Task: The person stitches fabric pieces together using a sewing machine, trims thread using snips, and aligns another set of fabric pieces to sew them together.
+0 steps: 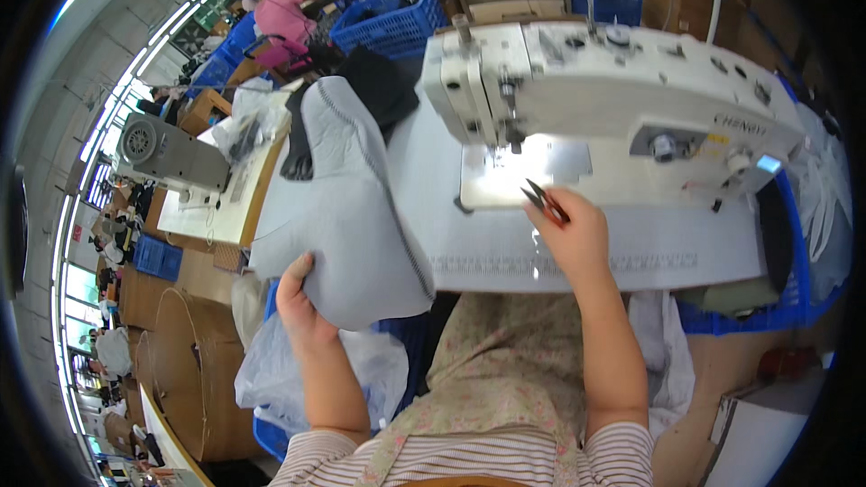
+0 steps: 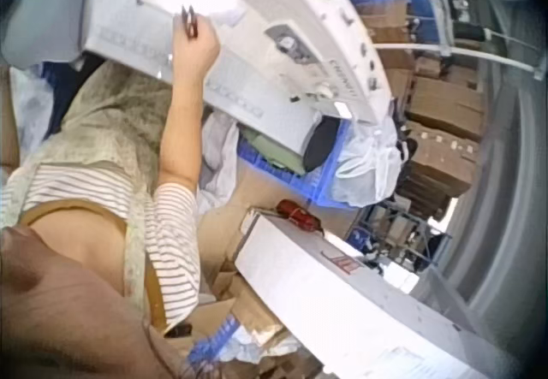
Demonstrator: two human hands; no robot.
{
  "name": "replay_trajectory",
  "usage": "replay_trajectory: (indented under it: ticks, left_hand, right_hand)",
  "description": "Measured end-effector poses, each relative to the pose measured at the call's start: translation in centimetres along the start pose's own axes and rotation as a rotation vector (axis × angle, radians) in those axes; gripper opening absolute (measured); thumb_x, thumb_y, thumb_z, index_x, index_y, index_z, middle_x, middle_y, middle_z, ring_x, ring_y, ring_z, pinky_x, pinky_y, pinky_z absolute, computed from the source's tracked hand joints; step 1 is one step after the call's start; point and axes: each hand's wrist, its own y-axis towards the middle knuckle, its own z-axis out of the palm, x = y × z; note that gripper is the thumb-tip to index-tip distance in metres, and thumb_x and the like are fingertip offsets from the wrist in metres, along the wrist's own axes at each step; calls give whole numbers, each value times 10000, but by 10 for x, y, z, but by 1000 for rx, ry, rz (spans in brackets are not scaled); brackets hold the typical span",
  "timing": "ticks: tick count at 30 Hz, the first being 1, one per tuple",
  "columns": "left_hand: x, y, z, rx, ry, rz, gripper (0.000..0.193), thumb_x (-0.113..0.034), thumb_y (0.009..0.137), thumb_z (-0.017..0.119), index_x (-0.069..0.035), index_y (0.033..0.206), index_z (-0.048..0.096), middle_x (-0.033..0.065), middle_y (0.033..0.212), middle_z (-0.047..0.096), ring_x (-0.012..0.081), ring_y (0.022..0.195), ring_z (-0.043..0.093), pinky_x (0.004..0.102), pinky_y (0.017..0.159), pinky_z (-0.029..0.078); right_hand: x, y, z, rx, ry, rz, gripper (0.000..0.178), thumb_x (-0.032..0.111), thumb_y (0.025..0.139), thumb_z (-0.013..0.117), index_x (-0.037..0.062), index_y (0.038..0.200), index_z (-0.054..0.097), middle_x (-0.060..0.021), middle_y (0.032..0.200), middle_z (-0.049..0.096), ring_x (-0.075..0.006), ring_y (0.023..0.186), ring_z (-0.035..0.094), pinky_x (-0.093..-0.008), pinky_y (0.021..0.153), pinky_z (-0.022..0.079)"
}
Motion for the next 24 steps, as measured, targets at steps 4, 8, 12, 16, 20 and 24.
replay_trajectory:
  ticks: [4, 8, 12, 16, 20, 24]
  left_hand:
    - [-19, 42, 36, -70, 240, 269, 433, -44, 848, 547, 88, 1256, 486, 221, 1204, 590, 313, 1083, 612, 421, 926, 508]
    - [-27, 151, 77, -12, 363, 322, 331, -72, 854, 577, 83, 1147, 563, 200, 1098, 639, 278, 988, 653, 399, 850, 542]
    - [12, 293, 137, 305, -5, 48, 394, -219, 913, 613, 49, 1195, 551, 172, 1206, 611, 312, 1126, 583, 454, 1002, 441]
    - [53, 416, 96, 144, 680, 103, 393, -328, 947, 532, 32, 1070, 629, 182, 1019, 665, 293, 976, 632, 403, 843, 496]
    - [103, 378, 90, 626, 2217, 438, 181, -177, 825, 585, -84, 914, 712, 148, 958, 698, 300, 947, 663, 400, 787, 526]
    - [37, 341, 66, 179, 2813, 150, 211, -174, 824, 632, -130, 990, 754, 59, 1022, 722, 237, 919, 691, 406, 678, 528]
  right_hand:
    - [-66, -5, -23, -73, -192, 112, 223, 168, 790, 743, -5, 813, 605, -58, 615, 499, -152, 559, 442, -297, 546, 401]
    - [-64, -5, -19, -80, -124, 159, 234, 150, 796, 735, -10, 764, 566, -27, 599, 436, -105, 575, 381, -264, 528, 352]
    - [-60, -4, -23, -76, -114, 180, 217, 123, 798, 727, -7, 750, 560, -3, 595, 413, -90, 572, 364, -257, 520, 329]
    - [-66, -3, -4, 4, -29, 137, 210, 114, 801, 725, -7, 746, 562, 15, 599, 414, -81, 573, 361, -247, 519, 316]
    - [-73, 2, -25, -59, -84, 225, 173, 109, 806, 723, -10, 788, 599, 28, 622, 448, -62, 582, 357, -226, 526, 307]
    - [-74, 0, -18, -97, -17, 208, 154, 106, 806, 725, -14, 842, 635, 35, 639, 478, -46, 587, 358, -207, 528, 301]
